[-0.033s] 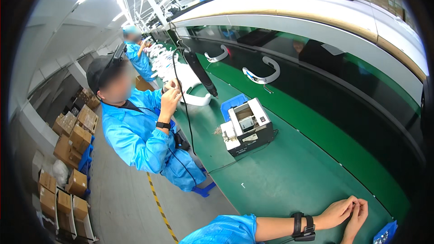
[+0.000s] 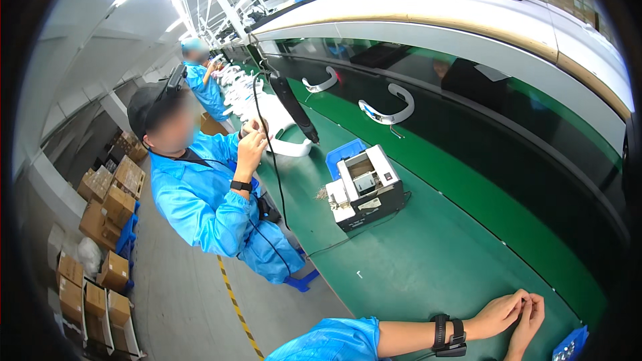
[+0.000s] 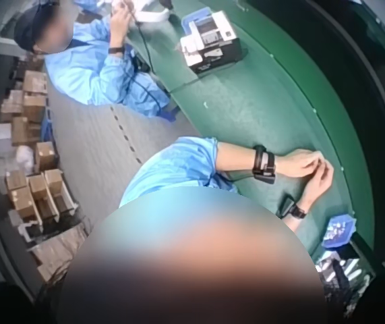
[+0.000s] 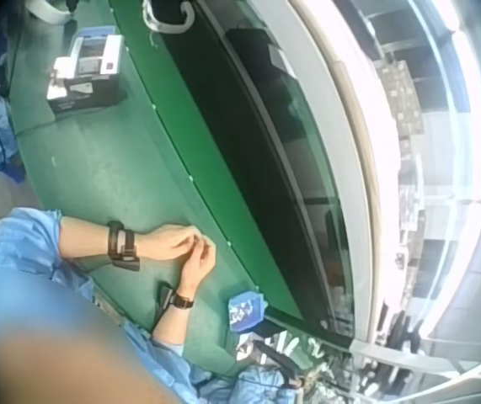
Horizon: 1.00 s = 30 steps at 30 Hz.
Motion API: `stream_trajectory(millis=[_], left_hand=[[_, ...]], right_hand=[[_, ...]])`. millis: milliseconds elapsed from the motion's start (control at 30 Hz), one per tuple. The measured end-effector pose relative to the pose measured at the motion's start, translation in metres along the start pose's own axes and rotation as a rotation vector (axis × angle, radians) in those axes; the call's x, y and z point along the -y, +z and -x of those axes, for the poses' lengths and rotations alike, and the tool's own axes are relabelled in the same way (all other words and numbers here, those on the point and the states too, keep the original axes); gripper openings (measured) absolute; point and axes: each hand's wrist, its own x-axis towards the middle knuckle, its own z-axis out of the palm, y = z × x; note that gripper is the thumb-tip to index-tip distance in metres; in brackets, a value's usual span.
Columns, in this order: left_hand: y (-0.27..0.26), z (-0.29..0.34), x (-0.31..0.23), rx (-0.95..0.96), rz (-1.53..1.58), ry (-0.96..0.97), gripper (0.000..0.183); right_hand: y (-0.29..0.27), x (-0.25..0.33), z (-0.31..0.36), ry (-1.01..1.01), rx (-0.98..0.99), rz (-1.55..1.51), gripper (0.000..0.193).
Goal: Assembling components of a white curved headset-like device on a manufacturing line.
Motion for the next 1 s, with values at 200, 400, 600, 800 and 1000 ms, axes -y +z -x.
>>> stream_trajectory(millis=[200,400,600,800,1000], left_hand=[[0.001,0.0,-0.009,-0.007,-0.009,0.013,0.02],[0.004,0.0,-0.008,-0.007,-0.014,0.019,0.02],[0.002,-0.001,-0.019,-0.013,-0.025,-0.003,0.022],[-0.002,-0.002,-0.01,0.019,-0.03,-0.005,0.022],[-0.002,0.0,-0.01,0.031,-0.027,-0.026,0.024]], right_hand=[[-0.004,0.004,0.0,0.001,0.022,0.007,0.013],[-0.009,0.003,-0.001,0.004,0.017,-0.004,0.013],[-0.005,0.016,-0.002,0.011,-0.015,-0.011,0.012],[0.003,0.013,-0.002,0.011,-0.041,-0.016,0.012],[0.0,0.01,-0.001,0.016,-0.036,-0.02,0.011]])
